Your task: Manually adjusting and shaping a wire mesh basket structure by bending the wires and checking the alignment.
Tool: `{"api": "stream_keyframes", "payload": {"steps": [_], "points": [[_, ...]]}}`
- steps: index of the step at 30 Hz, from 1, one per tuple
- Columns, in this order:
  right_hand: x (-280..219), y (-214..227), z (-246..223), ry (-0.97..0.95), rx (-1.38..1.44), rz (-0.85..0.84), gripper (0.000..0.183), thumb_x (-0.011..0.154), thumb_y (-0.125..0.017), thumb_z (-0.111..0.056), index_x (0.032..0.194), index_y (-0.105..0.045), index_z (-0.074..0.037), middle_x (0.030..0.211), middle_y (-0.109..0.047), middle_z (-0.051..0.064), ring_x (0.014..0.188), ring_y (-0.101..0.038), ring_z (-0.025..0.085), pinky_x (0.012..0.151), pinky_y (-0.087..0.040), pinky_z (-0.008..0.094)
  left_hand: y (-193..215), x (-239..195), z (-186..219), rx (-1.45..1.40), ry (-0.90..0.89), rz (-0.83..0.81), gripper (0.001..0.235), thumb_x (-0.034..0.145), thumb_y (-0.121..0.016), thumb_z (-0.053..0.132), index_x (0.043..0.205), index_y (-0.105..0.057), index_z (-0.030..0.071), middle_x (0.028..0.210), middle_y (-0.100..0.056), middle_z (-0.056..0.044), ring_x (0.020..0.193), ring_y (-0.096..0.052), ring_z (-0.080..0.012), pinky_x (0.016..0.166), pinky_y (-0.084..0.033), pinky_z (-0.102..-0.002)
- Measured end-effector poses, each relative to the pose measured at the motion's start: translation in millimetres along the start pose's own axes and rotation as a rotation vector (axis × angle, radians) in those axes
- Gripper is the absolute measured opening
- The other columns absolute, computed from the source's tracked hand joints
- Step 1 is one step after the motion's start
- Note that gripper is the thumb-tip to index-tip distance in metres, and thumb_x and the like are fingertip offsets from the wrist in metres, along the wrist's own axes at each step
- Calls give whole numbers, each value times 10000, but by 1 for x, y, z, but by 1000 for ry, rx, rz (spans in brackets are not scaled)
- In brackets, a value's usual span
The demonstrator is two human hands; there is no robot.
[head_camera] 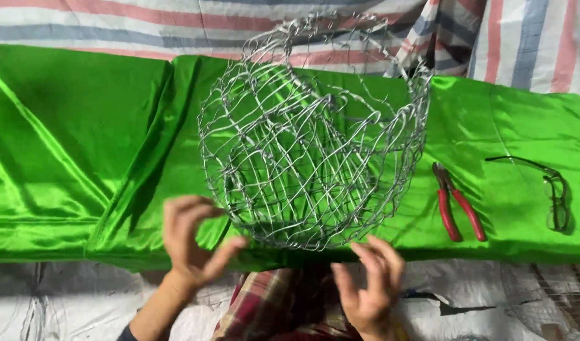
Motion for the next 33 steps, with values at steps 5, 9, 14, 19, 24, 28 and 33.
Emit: {"api": "stream_keyframes", "payload": {"steps": [5, 9, 14, 19, 24, 28, 33], "points": [[11, -34, -20, 97, -170, -146, 495, 886, -674, -538, 1160, -768, -137, 1129, -635, 100, 907, -496, 225, 769, -436, 344, -44, -19, 14, 363, 13, -525, 572, 900, -492, 720, 1172, -680, 253, 1280, -640, -60, 1151, -584, -247, 954, -344, -465], [26, -41, -28, 101, -152, -176, 374, 882, -712, -471, 954, -756, -108, 942, -746, 23, 911, -687, 204, 808, -411, 371, -49, -12, 5, 272, 114, -654, 530, 906, -500, 657, 1137, -746, 249, 1216, -691, -69, 1127, -586, -247, 923, -402, -466], [24, -46, -20, 81, -118, -187, 422, 832, -749, -502, 767, -603, -112, 815, -694, -7, 795, -632, 198, 791, -389, 378, -53, -11, 5, 349, 128, -706, 566, 739, -650, 782, 981, -803, 294, 959, -715, 5, 905, -605, -201, 802, -421, -424], [24, -48, -14, 76, -101, -141, 430, 809, -769, -492, 723, -586, -113, 763, -683, -9, 717, -585, 183, 778, -385, 374, -54, -22, 6, 345, 116, -504, 541, 711, -716, 746, 804, -688, 214, 1041, -688, -10, 996, -597, -218, 843, -396, -437], [21, -51, -6, 94, -87, -82, 414, 793, -785, -479, 737, -601, -112, 747, -689, -7, 677, -595, 174, 769, -381, 372, -56, -37, 0, 314, 113, -340, 508, 728, -729, 708, 814, -673, 210, 1080, -685, -24, 1065, -589, -233, 884, -348, -445], [19, -53, -1, 116, -116, -33, 426, 790, -772, -509, 719, -605, -124, 739, -679, -21, 680, -579, 164, 765, -373, 363, -57, -40, -2, 273, 100, -254, 531, 727, -730, 703, 843, -641, 192, 1082, -679, -29, 1097, -587, -240, 919, -356, -452], [23, -51, -9, 154, -81, -47, 386, 839, -731, -495, 758, -612, -137, 779, -691, -30, 716, -616, 168, 766, -402, 361, -52, -28, 0, 177, 167, -313, 522, 707, -766, 655, 867, -680, 166, 1091, -676, -44, 1177, -588, -251, 984, -362, -465]]}}
Point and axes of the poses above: each hand's wrist, its own x-axis towards the middle knuckle, its own y-axis out of the back of the hand, z = x × y, the point moved 9 cm from there along x, towards the middle knuckle
